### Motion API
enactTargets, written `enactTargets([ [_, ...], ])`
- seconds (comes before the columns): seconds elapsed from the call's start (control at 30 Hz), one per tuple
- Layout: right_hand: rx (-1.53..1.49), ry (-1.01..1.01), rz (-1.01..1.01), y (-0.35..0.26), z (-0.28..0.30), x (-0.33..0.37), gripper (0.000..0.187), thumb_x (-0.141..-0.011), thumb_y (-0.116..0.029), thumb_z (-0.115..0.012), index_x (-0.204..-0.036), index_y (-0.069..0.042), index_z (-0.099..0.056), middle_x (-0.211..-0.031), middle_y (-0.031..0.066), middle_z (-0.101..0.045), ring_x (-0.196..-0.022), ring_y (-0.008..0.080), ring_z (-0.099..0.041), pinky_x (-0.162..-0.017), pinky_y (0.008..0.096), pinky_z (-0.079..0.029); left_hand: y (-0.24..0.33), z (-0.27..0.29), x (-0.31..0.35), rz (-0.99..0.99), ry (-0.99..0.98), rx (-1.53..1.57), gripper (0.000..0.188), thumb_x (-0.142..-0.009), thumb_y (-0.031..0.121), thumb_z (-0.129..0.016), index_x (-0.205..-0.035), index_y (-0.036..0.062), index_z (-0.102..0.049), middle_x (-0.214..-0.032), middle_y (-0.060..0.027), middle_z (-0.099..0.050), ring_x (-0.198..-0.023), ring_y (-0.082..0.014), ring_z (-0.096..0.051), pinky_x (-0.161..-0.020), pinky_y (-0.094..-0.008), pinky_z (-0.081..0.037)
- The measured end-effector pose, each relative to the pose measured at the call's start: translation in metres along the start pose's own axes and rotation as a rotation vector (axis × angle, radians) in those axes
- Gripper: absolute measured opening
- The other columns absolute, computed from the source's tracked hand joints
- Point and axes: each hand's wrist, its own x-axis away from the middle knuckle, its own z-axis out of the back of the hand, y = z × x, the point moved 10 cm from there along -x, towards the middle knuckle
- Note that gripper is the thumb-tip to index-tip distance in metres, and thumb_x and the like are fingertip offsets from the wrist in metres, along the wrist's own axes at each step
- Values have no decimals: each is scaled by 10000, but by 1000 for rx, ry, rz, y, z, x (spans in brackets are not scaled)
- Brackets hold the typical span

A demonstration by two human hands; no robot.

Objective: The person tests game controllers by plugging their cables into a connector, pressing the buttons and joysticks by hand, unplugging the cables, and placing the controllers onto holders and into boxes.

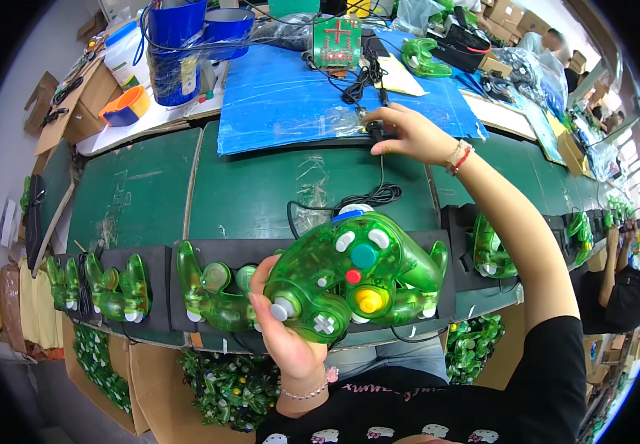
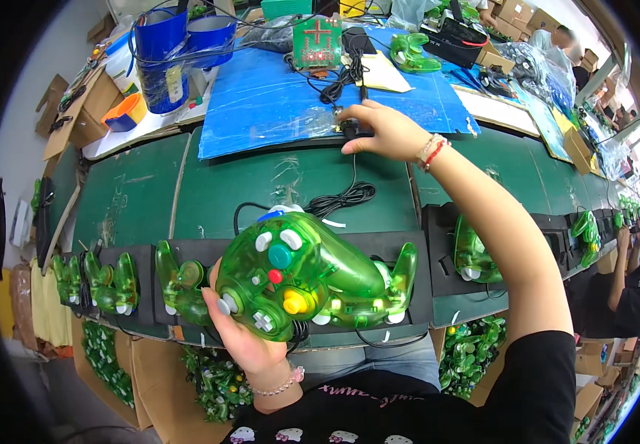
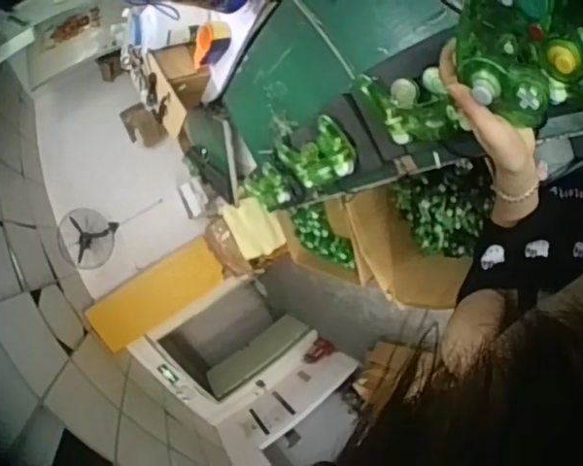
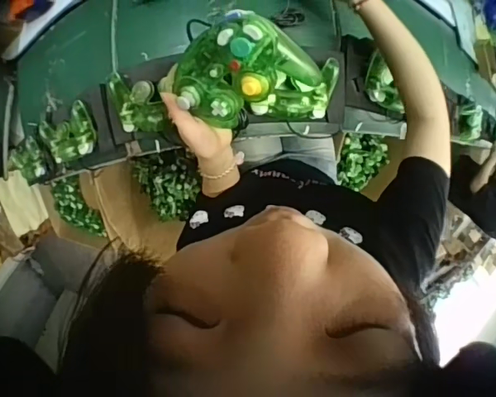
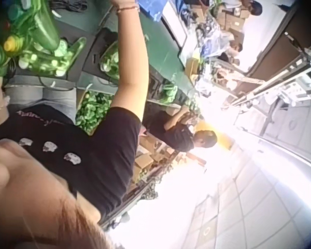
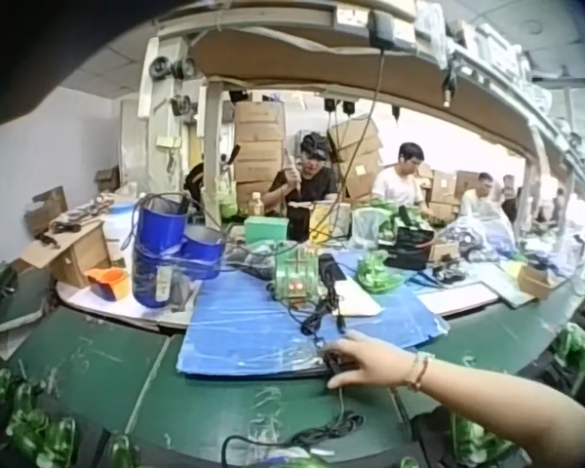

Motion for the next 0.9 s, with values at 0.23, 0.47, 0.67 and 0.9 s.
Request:
enactTargets([
  [0.23,24,241,23,-51,26,26,423,-827,-378,-577,-1146,-107,-511,-849,128,-554,-762,251,-569,-674,355,-470,9,-16,9,-87,75,-270,474,-959,416,-253,-1183,26,-404,-1122,-120,-495,-1032,-211,-502,-893,-340,-406],
  [0.47,-923,68,89,-158,32,164,868,-811,-510,-557,-1354,43,-166,-1282,183,-346,-1196,255,-371,-996,351,-298,4,-58,30,-86,-64,-506,521,-943,468,-247,-1058,22,-489,-958,-78,-522,-860,-168,-531,-773,-288,-431],
  [0.67,-993,547,-36,-116,24,227,780,-684,-429,-740,-1188,45,-378,-1076,114,-478,-936,166,-505,-810,281,-422,-13,-88,64,-208,-367,-865,659,-908,515,-271,-1015,-91,-508,-954,-181,-545,-851,-247,-555,-789,-330,-434],
  [0.9,-1166,765,7,-115,23,235,787,-619,-396,-794,-1144,39,-403,-1034,101,-488,-891,134,-507,-769,245,-423,-4,-112,67,-279,-451,-833,825,-845,658,-182,-1016,-102,-451,-820,-171,-555,-670,-191,-543,-597,-277,-442],
])
